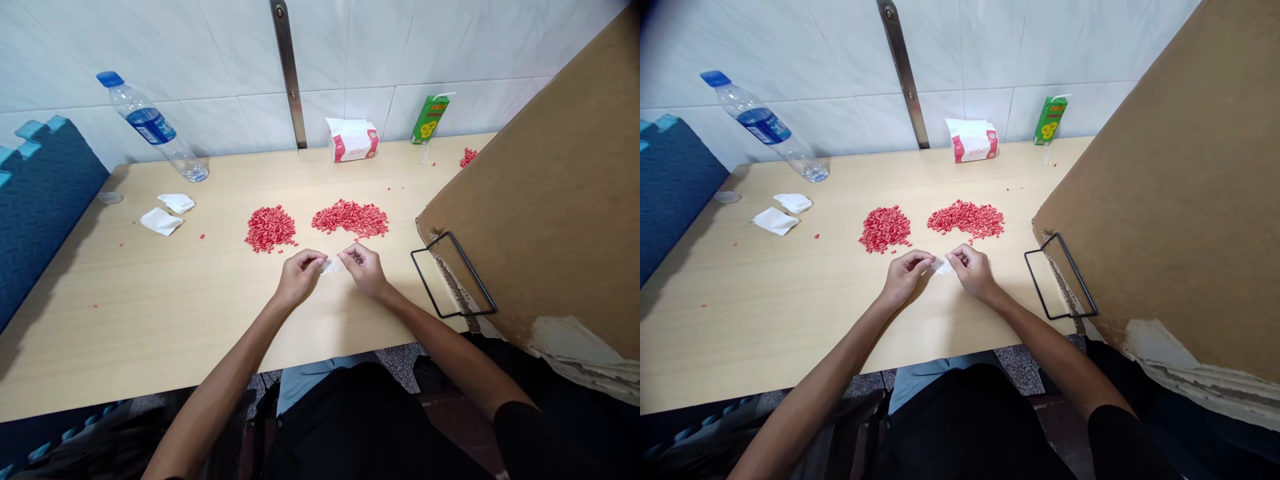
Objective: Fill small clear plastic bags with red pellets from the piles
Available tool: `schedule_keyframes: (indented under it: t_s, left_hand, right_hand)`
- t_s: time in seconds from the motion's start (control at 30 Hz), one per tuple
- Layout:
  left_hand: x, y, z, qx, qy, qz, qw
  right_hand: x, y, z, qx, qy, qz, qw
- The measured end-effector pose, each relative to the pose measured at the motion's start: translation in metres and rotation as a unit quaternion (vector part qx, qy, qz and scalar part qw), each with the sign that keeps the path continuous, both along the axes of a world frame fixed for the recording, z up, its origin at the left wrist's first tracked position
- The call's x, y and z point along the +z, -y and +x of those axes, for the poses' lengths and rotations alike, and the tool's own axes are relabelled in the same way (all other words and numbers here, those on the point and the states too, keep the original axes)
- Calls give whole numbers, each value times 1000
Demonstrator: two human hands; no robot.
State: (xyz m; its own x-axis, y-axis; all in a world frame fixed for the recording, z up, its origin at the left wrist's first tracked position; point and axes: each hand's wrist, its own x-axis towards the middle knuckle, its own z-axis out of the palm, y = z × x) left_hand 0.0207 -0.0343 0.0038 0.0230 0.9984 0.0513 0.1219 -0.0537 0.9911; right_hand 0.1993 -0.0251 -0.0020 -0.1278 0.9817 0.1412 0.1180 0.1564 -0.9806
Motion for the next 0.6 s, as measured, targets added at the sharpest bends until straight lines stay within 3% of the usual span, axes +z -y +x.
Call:
schedule_keyframes:
  t_s: [0.23, 0.6]
  left_hand:
    - [-2, 2, 4, 27, 60, -1, 998]
    - [5, 6, 11, 19, 30, -1, 999]
  right_hand:
    - [-2, 4, -3, 70, -2, -1, 998]
    - [1, 5, -3, 68, 24, -1, 997]
